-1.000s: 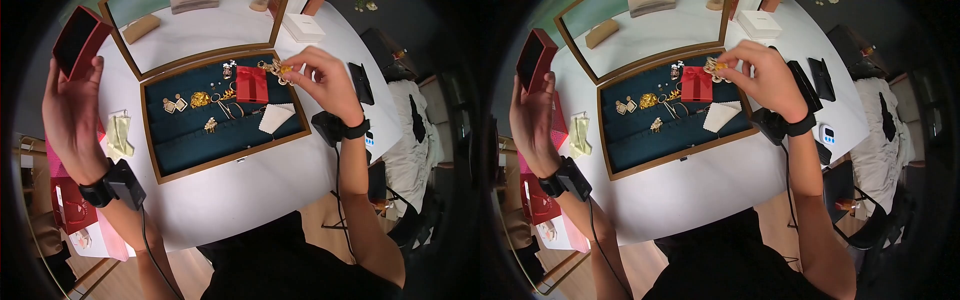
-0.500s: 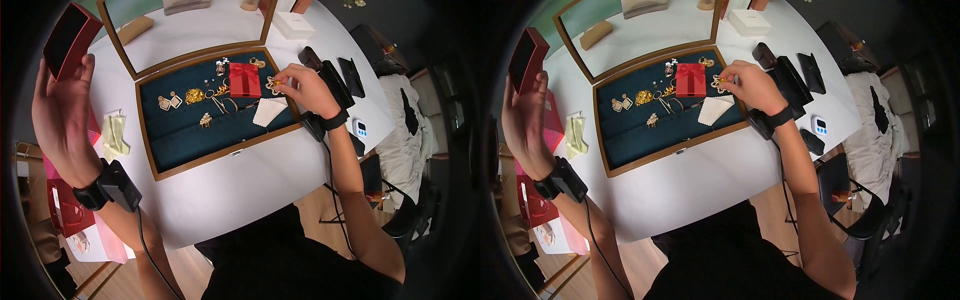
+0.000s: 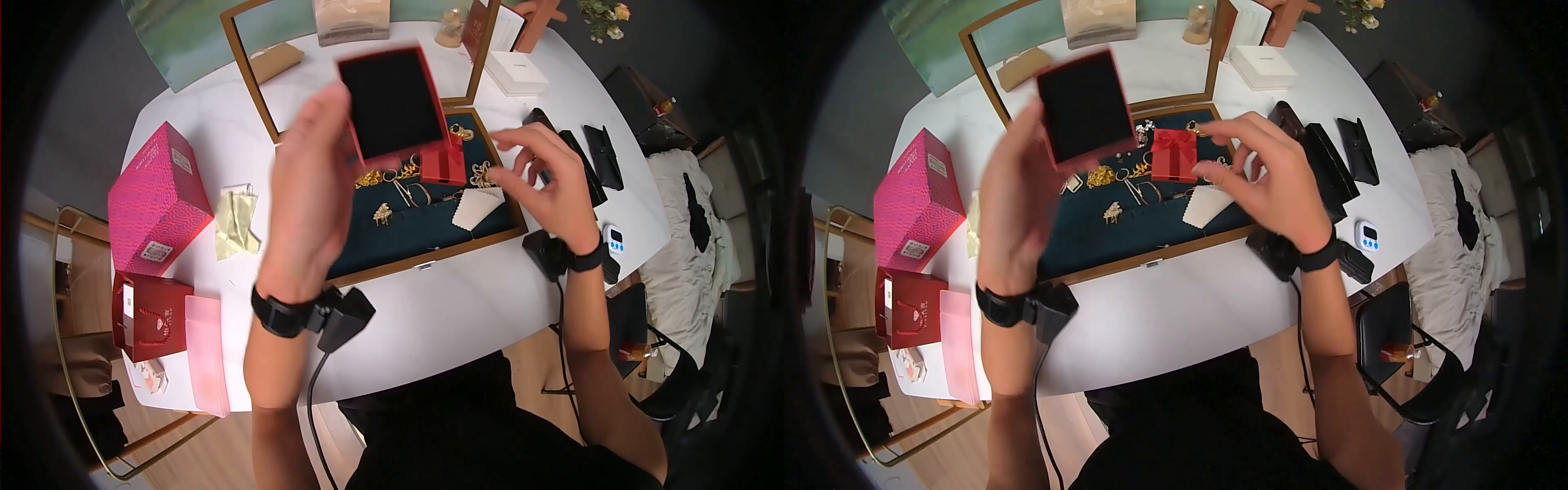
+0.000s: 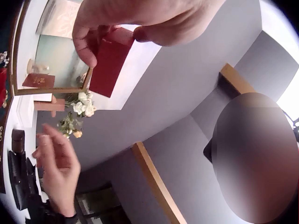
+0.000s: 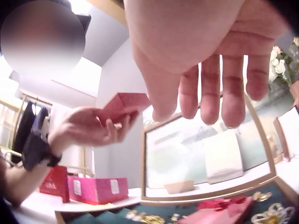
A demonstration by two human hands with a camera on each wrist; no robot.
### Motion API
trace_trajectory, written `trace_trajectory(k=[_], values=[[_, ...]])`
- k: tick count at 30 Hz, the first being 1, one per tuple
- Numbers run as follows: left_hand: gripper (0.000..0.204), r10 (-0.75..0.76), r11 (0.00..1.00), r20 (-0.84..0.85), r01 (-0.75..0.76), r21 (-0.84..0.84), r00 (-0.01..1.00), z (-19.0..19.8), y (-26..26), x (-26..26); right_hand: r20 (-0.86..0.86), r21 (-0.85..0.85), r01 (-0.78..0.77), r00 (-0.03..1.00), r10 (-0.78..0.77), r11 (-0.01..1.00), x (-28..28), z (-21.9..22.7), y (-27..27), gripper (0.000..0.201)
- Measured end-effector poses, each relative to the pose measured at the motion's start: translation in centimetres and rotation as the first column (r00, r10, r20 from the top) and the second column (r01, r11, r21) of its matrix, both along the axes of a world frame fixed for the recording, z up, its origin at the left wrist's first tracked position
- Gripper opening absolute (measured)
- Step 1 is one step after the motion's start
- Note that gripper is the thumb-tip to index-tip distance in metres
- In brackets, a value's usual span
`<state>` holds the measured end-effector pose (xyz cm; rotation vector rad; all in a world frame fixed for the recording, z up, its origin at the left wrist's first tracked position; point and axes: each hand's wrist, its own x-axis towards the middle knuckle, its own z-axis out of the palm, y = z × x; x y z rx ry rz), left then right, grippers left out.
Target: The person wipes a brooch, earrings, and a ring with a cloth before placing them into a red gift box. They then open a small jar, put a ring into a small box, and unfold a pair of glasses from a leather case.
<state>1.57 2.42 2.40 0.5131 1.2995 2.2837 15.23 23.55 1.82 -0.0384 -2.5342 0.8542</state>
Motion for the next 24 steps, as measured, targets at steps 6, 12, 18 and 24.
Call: trace_trajectory(k=[6,12,18,24], values=[[0.036,-0.186,0.933,0.089,0.204,-0.296,0.979,-2.7,-3.4,6.1,-0.029,-0.062,-0.249,0.968,0.248,0.967,2.4,0.5,-3.7,0.113],[0.046,-0.133,0.898,0.166,0.19,-0.396,0.977,-5.3,-8.3,10.8,0.182,0.003,-0.4,0.901,0.393,0.916,3.8,-3.7,-6.9,0.089],[0.102,-0.37,0.598,-0.569,-0.281,-0.751,0.734,-6.1,-10.6,13.5,0.299,-0.127,-0.433,0.841,0.45,0.893,5.6,-7.1,-7.6,0.085],[0.1,-0.496,0.571,-0.62,-0.309,-0.761,0.608,-7.5,-9.5,14.1,0.377,-0.091,-0.442,0.814,0.441,0.893,6.4,-8.6,-8.0,0.083]])
